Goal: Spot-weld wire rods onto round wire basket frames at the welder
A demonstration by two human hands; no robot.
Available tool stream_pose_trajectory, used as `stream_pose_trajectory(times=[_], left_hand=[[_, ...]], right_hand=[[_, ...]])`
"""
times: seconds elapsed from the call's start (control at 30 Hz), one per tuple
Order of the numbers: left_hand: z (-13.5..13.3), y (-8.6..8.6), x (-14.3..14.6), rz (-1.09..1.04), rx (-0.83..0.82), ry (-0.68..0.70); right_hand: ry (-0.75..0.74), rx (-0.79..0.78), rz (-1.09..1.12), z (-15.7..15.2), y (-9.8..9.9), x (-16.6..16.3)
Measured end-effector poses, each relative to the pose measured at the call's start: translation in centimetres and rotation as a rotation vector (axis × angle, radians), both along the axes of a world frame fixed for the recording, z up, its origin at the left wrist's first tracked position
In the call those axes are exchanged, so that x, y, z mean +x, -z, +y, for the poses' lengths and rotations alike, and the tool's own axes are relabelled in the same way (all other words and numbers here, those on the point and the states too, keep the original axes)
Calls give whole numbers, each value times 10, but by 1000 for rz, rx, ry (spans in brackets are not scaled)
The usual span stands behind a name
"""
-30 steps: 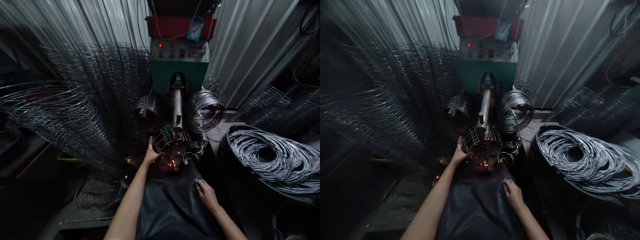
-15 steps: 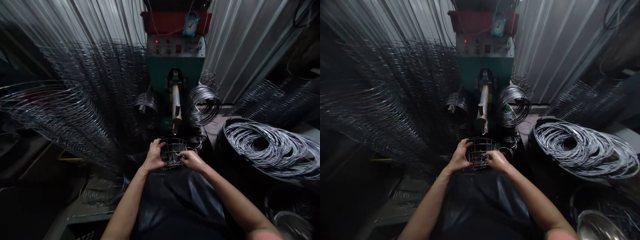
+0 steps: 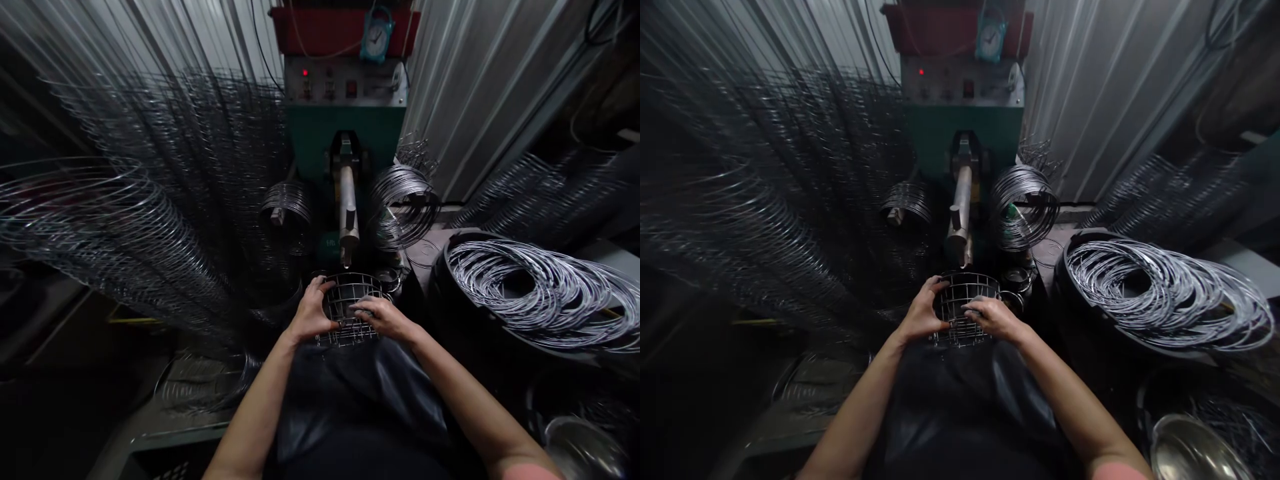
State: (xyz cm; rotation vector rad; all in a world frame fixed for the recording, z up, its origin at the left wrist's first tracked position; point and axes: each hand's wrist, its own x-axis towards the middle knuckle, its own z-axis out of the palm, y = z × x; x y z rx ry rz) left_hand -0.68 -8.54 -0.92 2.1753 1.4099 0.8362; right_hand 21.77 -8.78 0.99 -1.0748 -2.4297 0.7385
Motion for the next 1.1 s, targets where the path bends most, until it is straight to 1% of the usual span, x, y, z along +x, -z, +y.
stream_pose_trajectory(times=[0.17, 0.47, 0.63, 0.73, 0.8, 0.87, 0.97, 1.03, 1.1], left_hand=[[5, 1, 0, 12, 4, 4], [18, 11, -6, -24, 26, 12], [37, 10, -7, -43, 29, -3], [47, 9, -6, -53, 1, -38], [50, 9, -5, -61, -14, -37], [50, 10, -3, -69, -16, -44], [50, 10, 1, -81, 15, -118], [55, 10, 3, -91, 32, -168], [61, 11, 4, -105, 33, -185]], right_hand=[[-34, 5, -21, 0, -3, -1], [41, 109, -60, 4, 4, -10], [78, 171, -116, 20, -1, -14], [103, 177, -111, 31, -4, -15], [121, 180, -91, 33, -4, -15], [148, 189, -80, 33, -3, -14], [214, 201, -106, 32, -2, -16], [277, 201, -115, 36, -2, -20], [354, 199, -63, 41, -4, -24]])
